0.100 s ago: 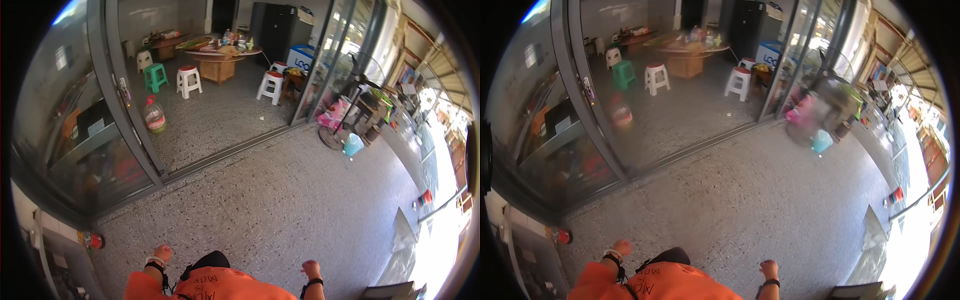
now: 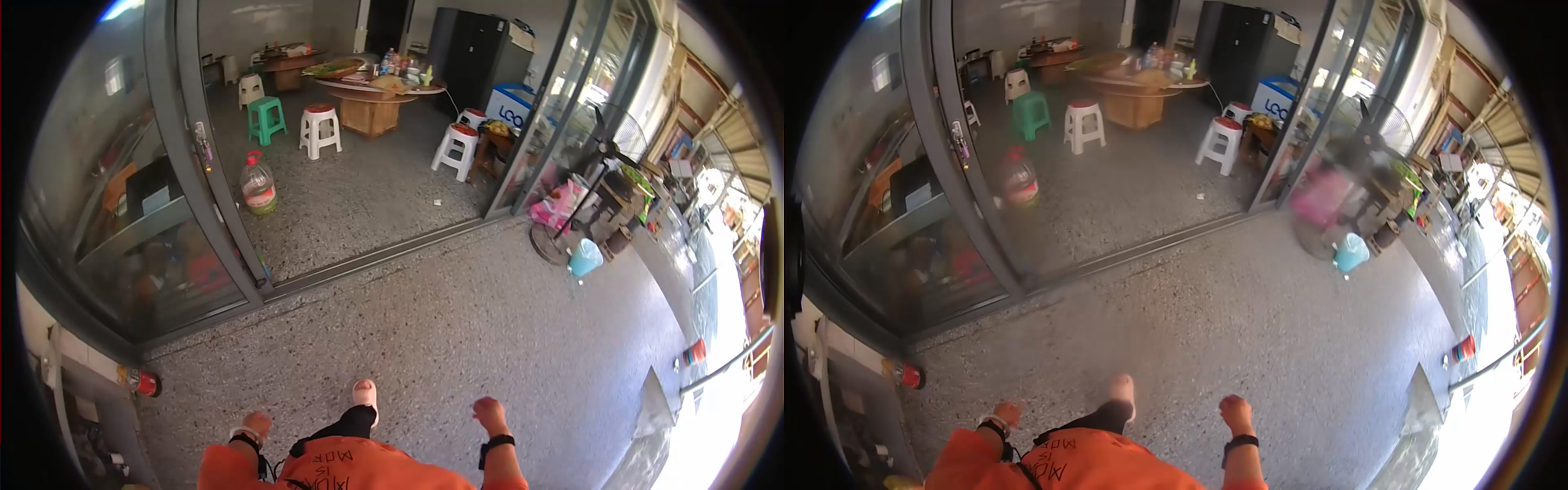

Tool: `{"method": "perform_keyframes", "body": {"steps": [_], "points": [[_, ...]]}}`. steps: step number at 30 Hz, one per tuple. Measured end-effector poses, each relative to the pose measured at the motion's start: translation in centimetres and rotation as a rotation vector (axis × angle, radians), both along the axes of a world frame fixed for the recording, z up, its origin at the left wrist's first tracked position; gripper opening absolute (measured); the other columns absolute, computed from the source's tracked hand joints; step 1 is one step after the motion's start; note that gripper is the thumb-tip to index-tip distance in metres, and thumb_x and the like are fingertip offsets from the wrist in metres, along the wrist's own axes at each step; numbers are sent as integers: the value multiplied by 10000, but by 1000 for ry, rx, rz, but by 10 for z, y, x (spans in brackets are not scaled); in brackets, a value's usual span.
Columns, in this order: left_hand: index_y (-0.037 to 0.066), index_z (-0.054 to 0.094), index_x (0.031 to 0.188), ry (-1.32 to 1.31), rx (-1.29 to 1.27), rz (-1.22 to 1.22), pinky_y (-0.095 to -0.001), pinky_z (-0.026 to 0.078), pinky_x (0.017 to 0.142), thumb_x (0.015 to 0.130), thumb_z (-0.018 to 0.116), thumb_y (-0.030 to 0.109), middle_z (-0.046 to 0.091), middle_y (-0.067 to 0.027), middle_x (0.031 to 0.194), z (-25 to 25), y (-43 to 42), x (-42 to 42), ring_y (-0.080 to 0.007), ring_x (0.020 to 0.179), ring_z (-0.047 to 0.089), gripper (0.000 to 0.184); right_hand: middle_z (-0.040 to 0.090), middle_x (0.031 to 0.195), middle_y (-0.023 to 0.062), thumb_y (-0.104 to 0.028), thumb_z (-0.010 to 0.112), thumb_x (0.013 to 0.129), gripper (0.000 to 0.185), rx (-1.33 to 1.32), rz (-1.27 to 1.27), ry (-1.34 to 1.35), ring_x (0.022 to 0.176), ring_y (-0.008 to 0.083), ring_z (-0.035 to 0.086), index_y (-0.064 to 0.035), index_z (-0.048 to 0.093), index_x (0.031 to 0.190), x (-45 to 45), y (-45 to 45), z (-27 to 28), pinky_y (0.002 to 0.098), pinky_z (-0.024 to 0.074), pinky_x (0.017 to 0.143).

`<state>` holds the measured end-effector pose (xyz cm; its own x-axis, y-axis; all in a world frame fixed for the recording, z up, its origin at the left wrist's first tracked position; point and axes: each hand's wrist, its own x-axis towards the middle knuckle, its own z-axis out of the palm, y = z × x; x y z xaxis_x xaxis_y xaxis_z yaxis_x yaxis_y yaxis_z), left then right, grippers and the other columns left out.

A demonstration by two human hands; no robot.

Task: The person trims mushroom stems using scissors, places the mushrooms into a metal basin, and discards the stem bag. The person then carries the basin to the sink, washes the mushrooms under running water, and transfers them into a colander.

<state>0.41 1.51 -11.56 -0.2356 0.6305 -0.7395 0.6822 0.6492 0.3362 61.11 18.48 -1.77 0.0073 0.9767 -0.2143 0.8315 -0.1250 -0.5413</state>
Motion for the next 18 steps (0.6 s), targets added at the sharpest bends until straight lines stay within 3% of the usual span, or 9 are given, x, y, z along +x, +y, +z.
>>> {"method": "perform_keyframes", "body": {"steps": [2, 4, 6, 7, 9, 11, 13, 15, 18], "points": [[-2, 608, 723, 198, -21, -426, -375, 489, 589, 839, 423, 255, 626, -114, 678, -36, 9, -28, -223, 665, 625, 337, 642, 715, 80, -186, 562, 760, 207, -32, -23, 221, 604, 161, 621, -36, 634, 884, -65, 77, 13, 277, 488, 575], [29, 642, 831, 403, -173, -415, -358, 480, 705, 827, 447, 232, 643, -110, 762, -44, 38, -33, -235, 753, 628, 281, 635, 715, 69, -194, 565, 779, 186, -163, 64, 294, 637, 144, 611, -46, 632, 868, -93, 126, 19, 272, 482, 591], [46, 641, 906, 285, -451, 94, -368, 480, 761, 816, 462, 214, 634, -128, 927, -55, 98, -33, -264, 888, 606, 261, 631, 750, 75, -194, 596, 741, 139, -138, 340, 94, 693, 210, 624, -77, 621, 811, -77, 156, -5, 316, 489, 646], [46, 641, 906, 284, -451, 91, -368, 480, 761, 816, 462, 214, 634, -128, 927, -44, 140, -31, -264, 888, 606, 261, 616, 784, 61, -219, 651, 667, 157, 9, 896, -489, 756, 250, 609, -98, 590, 745, -54, 179, -37, 353, 493, 651], [57, 641, 933, 438, -147, -758, -379, 472, 800, 813, 467, 193, 606, -137, 1020, -16, 226, -23, -283, 971, 575, 252, 607, 819, 38, -295, 676, 598, 228, 92, 962, -463, 840, 246, 589, -136, 578, 728, 9, 189, -74, 362, 493, 688], [81, 648, 931, 368, -50, -343, -397, 466, 801, 800, 449, 149, 603, -150, 1017, -42, 324, -23, -300, 948, 578, 247, 624, 832, 22, -375, 663, 641, 245, -161, 899, -634, 825, 224, 595, -167, 598, 752, 76, 186, -119, 371, 494, 644], [12, 632, 847, 290, 110, -130, -425, 455, 771, 768, 473, 240, 605, -216, 897, 41, 439, 31, -364, 889, 574, 290, 633, 708, 28, -352, 606, 709, 177, -512, 768, -664, 699, 226, 621, -178, 620, 738, 108, 194, -87, 377, 488, 558], [23, 622, 831, 138, 342, 25, -407, 470, 729, 765, 498, 234, 615, -196, 819, 43, 528, 65, -354, 807, 589, 254, 645, 828, 62, -512, 608, 635, 409, -569, 669, -569, 815, 251, 611, -186, 642, 881, 220, 165, -233, 440, 474, 679], [44, 619, 825, 73, 424, 65, -392, 471, 710, 749, 538, 266, 621, -167, 793, 57, 636, 137, -329, 772, 591, 248, 644, 862, 59, -512, 600, 643, 407, -781, 520, -698, 843, 250, 607, -189, 643, 886, 198, 263, -136, 432, 476, 691]]}}
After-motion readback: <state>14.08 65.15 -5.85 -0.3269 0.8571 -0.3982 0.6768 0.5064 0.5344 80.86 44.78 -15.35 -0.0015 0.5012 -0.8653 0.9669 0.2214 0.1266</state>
